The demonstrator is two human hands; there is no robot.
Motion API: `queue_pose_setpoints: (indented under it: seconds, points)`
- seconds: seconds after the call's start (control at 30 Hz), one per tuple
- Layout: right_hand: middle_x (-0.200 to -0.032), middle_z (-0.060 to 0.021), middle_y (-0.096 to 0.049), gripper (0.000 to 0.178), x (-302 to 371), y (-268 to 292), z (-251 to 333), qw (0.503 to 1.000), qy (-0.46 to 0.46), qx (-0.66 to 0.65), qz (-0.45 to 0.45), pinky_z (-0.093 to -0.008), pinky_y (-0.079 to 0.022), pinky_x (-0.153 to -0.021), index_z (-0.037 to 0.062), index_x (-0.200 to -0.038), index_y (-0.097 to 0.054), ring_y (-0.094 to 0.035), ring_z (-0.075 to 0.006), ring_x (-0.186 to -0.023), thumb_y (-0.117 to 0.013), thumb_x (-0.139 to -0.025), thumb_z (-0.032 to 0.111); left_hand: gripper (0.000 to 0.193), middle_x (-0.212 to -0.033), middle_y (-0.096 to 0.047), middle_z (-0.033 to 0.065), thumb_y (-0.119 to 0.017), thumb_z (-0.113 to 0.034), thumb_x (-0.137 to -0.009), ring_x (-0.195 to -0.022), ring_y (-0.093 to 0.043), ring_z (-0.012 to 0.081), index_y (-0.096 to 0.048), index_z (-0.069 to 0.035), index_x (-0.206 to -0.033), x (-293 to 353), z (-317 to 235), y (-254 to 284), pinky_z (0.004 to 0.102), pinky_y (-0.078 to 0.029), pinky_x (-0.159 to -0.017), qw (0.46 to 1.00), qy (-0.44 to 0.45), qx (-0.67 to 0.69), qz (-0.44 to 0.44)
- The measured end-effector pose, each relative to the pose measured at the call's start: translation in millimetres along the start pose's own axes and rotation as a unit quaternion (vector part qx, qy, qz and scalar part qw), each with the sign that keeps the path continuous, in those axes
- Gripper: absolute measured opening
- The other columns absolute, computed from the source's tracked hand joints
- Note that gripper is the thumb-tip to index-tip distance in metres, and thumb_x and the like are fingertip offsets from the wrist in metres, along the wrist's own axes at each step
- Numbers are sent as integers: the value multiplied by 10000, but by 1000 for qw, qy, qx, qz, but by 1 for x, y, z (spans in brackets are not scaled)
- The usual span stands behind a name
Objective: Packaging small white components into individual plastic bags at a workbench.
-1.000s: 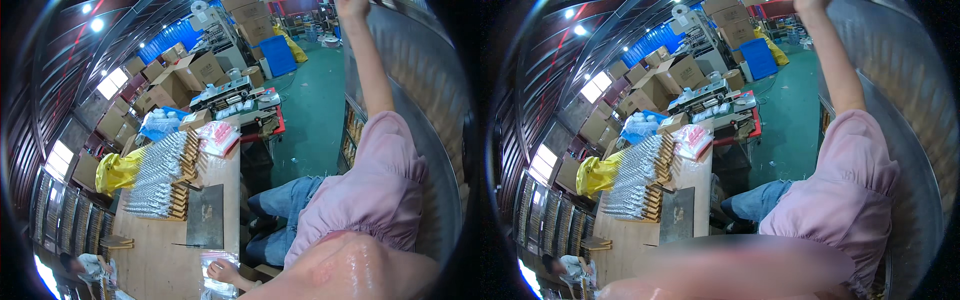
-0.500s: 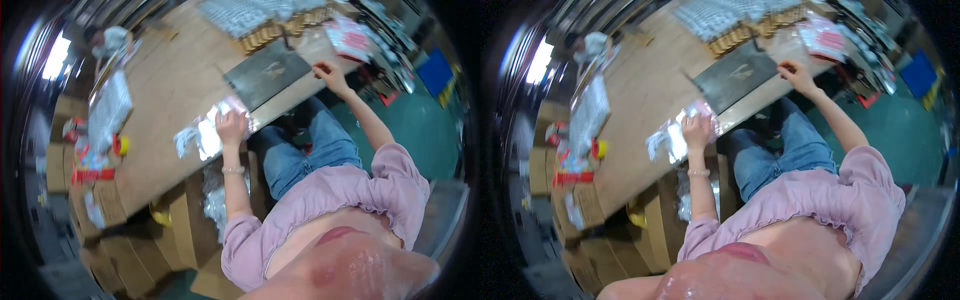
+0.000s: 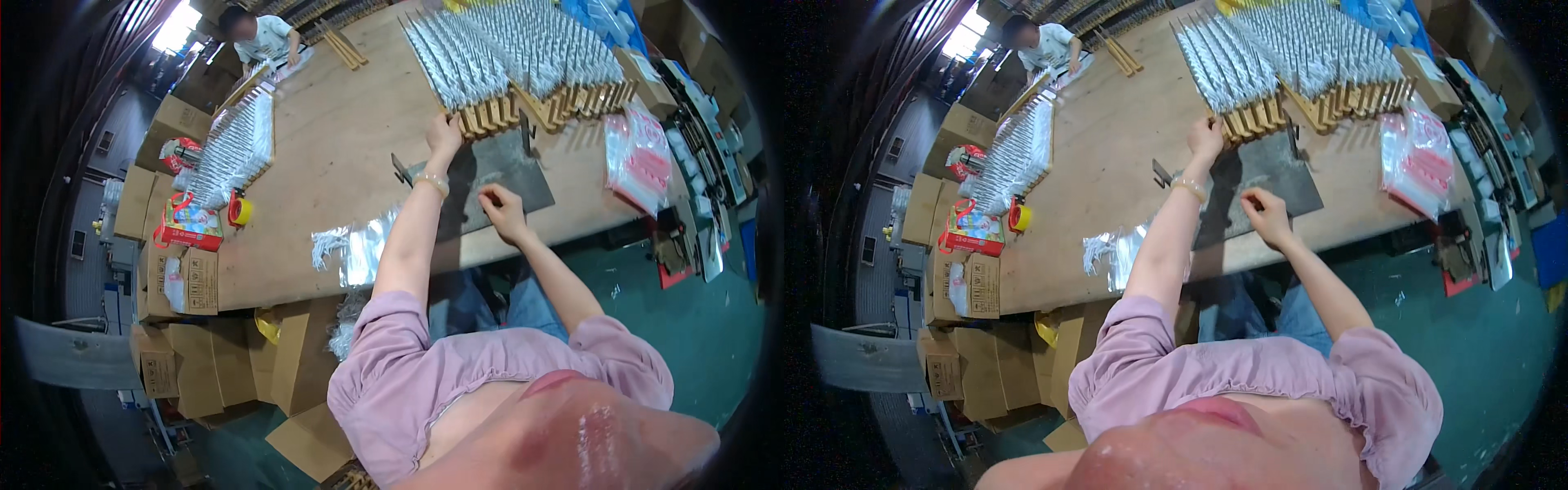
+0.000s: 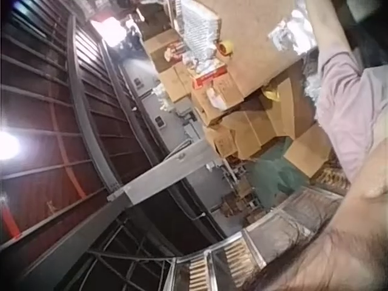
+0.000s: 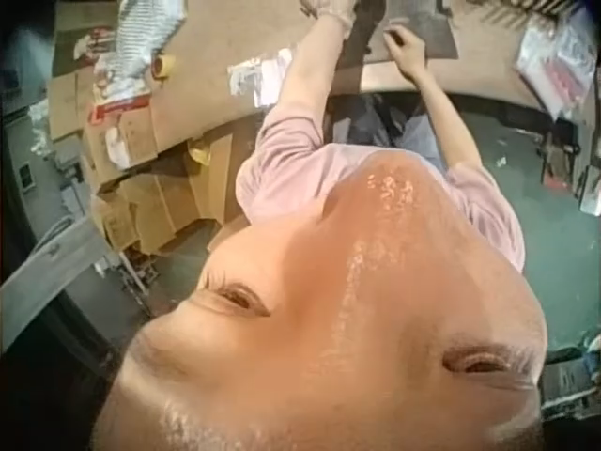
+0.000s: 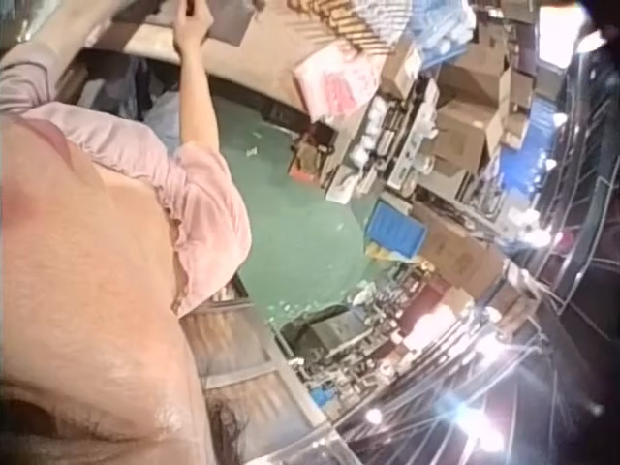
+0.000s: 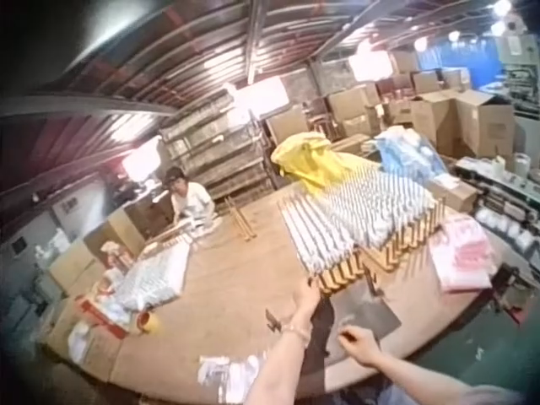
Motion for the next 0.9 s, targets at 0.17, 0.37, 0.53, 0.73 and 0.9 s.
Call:
queue_pose_setpoints:
  seconds: [0.17, 0.37, 0.53, 0.73, 0.9]
  points:
    - [-721, -20, -577, 77, 0, 9, -8, 999, -14, -39, -18, -224, -438, -607, 1, -914, -603, -530, -71, -665, -608, -860, 56, 299, -888, -645, 229, -493, -306, -880, -852, -608, 423, -614, -40, -937, -16, -31, 49, 512, -466, -753, 993, -62, -86, -60]
    - [-709, -10, -569, 63, -6, 6, -11, 998, -6, -65, -11, -216, -429, -599, 4, -902, -603, -522, -62, -660, -606, -858, 49, 339, -808, -647, 209, -439, -337, -920, -791, -617, 420, -599, -40, -879, -52, -41, 156, 514, -459, -694, 982, -75, -48, -169]
    - [-714, -27, -588, 70, -7, 2, -6, 998, -17, -62, -4, -228, -438, -597, 10, -899, -612, -536, -79, -653, -608, -855, 64, 442, -684, -633, 168, -438, -408, -942, -632, -602, 370, -594, -19, -801, -52, -2, 233, 460, -443, -605, 927, -71, -5, -368]
    - [-725, -58, -621, 95, -4, 3, -8, 998, -42, -53, 4, -249, -456, -597, 22, -907, -624, -560, -101, -646, -617, -849, 97, 496, -557, -570, 107, -543, -437, -907, -503, -502, 218, -609, -1, -680, 19, 24, 311, 370, -405, -528, 934, -66, -2, -350]
    - [-738, -101, -626, 105, -48, 5, 23, 996, 84, 15, 12, -271, -468, -597, 24, -917, -624, -588, -145, -637, -617, -850, 105, 405, -519, -509, 34, -623, -333, -893, -513, -434, 92, -603, -1, -661, 113, 12, 415, 296, -365, -495, 919, -133, -48, -368]
Point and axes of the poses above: each hand's wrist, its own x-axis away from the middle knuckle, its own y-axis out of the back of the hand, z = x × y, the point moved 6 cm from there along -x, towards the middle knuckle
